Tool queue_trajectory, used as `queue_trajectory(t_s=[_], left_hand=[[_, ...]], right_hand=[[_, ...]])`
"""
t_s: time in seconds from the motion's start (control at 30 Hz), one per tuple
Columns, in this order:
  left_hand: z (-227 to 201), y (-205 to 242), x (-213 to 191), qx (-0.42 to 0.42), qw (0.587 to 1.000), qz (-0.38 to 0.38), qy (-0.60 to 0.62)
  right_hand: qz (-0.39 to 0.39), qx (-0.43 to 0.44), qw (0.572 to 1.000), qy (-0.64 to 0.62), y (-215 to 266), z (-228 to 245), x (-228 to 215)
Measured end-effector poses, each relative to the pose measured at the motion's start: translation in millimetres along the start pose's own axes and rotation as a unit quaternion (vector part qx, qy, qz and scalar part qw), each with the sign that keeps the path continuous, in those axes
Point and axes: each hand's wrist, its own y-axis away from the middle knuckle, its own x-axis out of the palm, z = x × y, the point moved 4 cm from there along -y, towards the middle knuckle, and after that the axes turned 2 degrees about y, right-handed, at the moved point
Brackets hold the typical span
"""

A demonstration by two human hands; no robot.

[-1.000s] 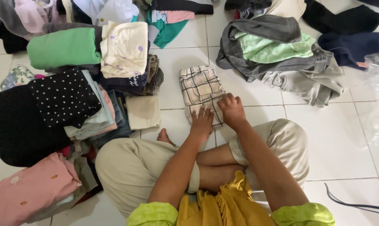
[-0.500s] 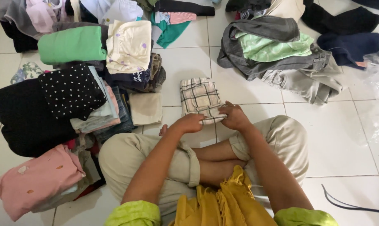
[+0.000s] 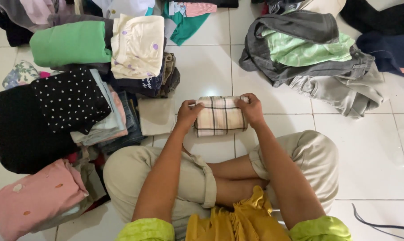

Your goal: Folding and stacking various items of clothing from a large pile on the floor into organized stacks.

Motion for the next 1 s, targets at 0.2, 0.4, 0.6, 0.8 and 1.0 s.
queue_trajectory(t_s=[0.2, 0.4, 0.6, 0.8, 1.0], left_hand=[[-35, 35, 25, -0.074, 0.99, -0.094, -0.077], [-22, 16, 23, -0.063, 0.982, -0.098, -0.151], [-15, 5, 24, -0.079, 0.975, -0.088, -0.189], [-20, 10, 26, -0.059, 0.978, -0.084, -0.182], [-26, 14, 27, -0.043, 0.978, -0.089, -0.183]], right_hand=[[-0.06, 0.043, 0.987, 0.141, -44, -16, 27], [-0.032, 0.105, 0.976, 0.187, -53, -25, 35], [-0.037, 0.109, 0.951, 0.287, -42, -22, 43], [-0.268, -0.267, 0.786, 0.488, -16, 13, 43], [-0.091, -0.392, 0.744, 0.533, 21, 43, 85]])
